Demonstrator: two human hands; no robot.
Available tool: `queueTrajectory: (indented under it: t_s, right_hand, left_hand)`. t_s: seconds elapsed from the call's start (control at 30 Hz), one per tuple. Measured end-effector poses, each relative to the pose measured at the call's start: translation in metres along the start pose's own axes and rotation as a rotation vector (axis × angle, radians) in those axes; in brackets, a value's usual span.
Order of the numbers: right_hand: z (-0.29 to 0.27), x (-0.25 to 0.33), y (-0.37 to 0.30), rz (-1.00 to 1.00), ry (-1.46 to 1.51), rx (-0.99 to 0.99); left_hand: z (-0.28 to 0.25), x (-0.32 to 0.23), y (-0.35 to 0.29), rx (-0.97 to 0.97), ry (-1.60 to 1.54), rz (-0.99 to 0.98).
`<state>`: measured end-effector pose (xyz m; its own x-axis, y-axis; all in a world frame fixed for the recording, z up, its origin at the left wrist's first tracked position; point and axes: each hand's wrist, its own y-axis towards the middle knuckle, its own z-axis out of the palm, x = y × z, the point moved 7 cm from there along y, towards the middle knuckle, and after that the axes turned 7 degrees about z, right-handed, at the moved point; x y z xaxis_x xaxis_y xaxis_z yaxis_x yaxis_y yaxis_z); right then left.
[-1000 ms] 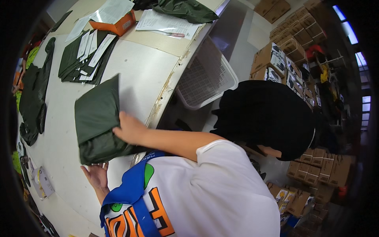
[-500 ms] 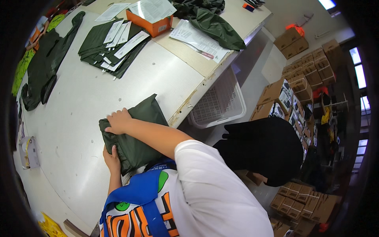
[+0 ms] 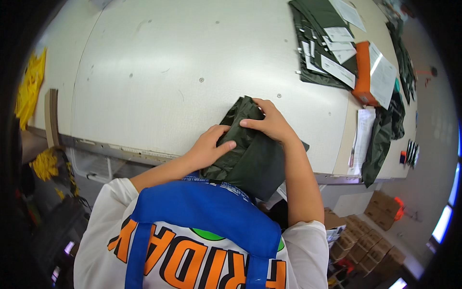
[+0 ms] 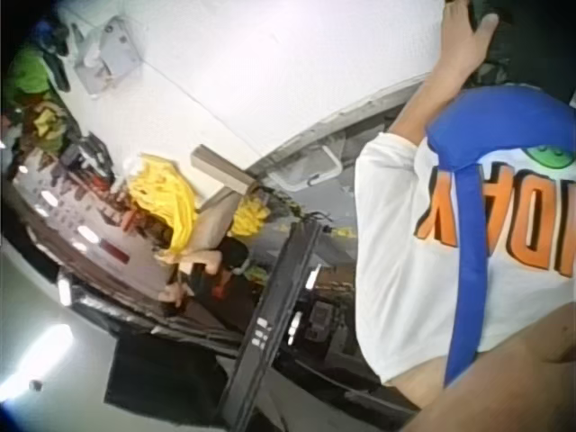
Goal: The person folds a large green fabric item on a white table, aligning edges and smoothing the surface. They then fold it into a compact bundle and place it into a white basket. The person repeats the process with a second green fabric item.
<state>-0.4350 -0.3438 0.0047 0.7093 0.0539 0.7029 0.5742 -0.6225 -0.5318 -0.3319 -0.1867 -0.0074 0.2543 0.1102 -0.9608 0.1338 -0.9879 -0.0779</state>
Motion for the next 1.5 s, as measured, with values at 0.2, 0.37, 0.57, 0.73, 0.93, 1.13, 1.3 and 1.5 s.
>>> queueTrajectory:
  t_s: [0.2,0.37,0.57,0.73,0.93,1.13,1.3,1.5]
  right_hand:
    - [0.0,0.011,-0.007,0.167,0.129,0.141]
    - [-0.016,0.001,-0.008,0.165,0.033,0.136]
    - [-0.02,0.004,-0.009,0.171,-0.027,0.175]
    - [-0.019,0.007,-0.011,0.148,-0.075,0.144]
    - [-0.022,0.01,-0.022,0.114,-0.118,0.111]
    - [-0.023,0.015,-0.03,0.131,-0.163,0.135]
    - [-0.02,0.016,-0.039,0.154,-0.017,0.226]
    - [-0.013,0.024,-0.05,0.209,0.135,0.329]
  left_hand:
    - [-0.004,0.063,0.019,-0.097,-0.167,-0.379]
    - [-0.012,0.036,0.04,-0.119,0.157,-0.092]
    - [-0.013,0.028,0.038,-0.194,0.187,0.013]
    - [-0.006,0.042,0.043,-0.1,-0.011,-0.179]
    - [-0.01,0.037,0.042,-0.168,0.097,-0.11]
    - [-0.01,0.009,0.034,-0.172,0.214,0.053]
    - [-0.004,-0.015,0.019,-0.131,0.09,0.168]
    - [0.01,0.003,0.019,0.11,-0.531,-0.16]
